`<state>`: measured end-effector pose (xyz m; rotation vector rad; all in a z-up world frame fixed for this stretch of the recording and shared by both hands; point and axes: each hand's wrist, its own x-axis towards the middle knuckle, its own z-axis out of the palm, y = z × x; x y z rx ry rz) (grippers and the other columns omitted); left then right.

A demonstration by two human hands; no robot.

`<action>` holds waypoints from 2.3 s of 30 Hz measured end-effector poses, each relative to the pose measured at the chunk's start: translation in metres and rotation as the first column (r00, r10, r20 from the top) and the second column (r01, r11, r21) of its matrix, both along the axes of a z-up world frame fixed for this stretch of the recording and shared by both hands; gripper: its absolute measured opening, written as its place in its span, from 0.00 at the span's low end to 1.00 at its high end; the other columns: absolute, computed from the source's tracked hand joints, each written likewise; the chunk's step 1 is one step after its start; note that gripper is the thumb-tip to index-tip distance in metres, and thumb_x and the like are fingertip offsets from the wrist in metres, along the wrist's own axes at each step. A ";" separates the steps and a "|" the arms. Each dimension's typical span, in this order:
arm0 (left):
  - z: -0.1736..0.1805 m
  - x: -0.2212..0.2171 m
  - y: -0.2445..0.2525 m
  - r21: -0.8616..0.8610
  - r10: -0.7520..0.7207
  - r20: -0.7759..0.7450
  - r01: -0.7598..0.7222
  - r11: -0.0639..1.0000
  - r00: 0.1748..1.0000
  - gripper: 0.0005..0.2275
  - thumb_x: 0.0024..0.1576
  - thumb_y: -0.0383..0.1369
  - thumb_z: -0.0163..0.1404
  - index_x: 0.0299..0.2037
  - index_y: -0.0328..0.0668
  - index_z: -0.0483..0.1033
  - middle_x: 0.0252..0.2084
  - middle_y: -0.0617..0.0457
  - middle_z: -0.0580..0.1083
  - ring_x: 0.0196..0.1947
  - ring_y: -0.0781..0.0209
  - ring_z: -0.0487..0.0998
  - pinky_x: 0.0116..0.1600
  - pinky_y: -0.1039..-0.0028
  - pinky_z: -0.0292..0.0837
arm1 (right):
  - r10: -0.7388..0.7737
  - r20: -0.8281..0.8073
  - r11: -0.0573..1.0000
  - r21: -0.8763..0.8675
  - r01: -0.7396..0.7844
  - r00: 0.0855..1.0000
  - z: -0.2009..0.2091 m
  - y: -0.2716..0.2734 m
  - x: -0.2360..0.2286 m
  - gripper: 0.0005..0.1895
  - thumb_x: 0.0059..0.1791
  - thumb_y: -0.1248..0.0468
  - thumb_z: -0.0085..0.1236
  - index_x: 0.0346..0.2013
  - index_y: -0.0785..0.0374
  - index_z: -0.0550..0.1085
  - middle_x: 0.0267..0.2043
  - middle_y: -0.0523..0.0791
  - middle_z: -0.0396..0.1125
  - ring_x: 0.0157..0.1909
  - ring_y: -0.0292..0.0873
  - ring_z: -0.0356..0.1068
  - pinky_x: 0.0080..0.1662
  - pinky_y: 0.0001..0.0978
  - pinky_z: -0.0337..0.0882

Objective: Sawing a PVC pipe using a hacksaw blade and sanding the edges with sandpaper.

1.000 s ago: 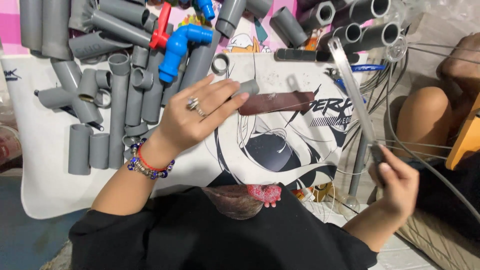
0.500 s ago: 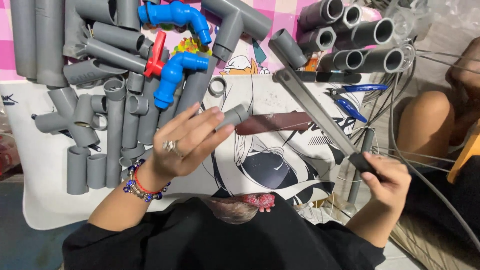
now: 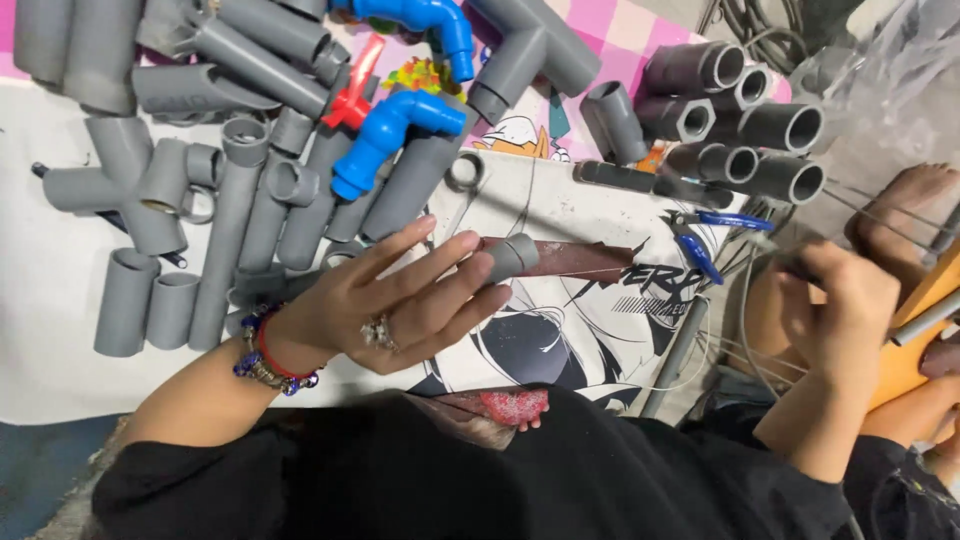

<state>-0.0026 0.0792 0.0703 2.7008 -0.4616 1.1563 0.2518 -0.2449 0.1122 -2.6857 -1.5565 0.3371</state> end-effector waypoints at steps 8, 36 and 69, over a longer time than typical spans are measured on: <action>0.060 -0.047 0.040 -0.131 0.036 -0.194 -0.063 0.989 0.980 0.08 0.58 0.27 0.49 0.46 0.38 0.69 0.46 0.44 0.63 0.46 0.49 0.70 0.43 0.59 0.77 | 0.014 0.073 0.969 0.246 -0.031 0.997 -0.058 -0.074 -0.056 0.03 0.48 0.75 0.41 0.32 0.69 0.64 0.25 0.50 0.59 0.24 0.48 0.58 0.30 0.35 0.57; 0.019 -0.122 0.138 -0.398 0.141 -0.134 -0.184 0.899 0.981 0.05 0.62 0.15 0.48 0.45 0.13 0.68 0.45 0.27 0.65 0.43 0.30 0.70 0.50 0.48 0.72 | -0.466 -0.372 0.758 0.301 0.579 0.803 -0.057 -0.056 -0.139 0.22 0.52 0.59 0.38 0.14 0.64 0.58 0.14 0.40 0.51 0.19 0.31 0.48 0.25 0.23 0.46; 0.029 -0.114 0.133 -0.459 0.238 -0.083 -0.249 0.853 0.968 0.07 0.60 0.17 0.44 0.44 0.15 0.62 0.42 0.24 0.63 0.42 0.28 0.67 0.50 0.45 0.68 | -0.504 -0.261 0.731 0.379 0.568 0.823 -0.076 -0.058 -0.133 0.25 0.53 0.58 0.40 0.12 0.64 0.52 0.12 0.40 0.45 0.19 0.32 0.42 0.25 0.25 0.42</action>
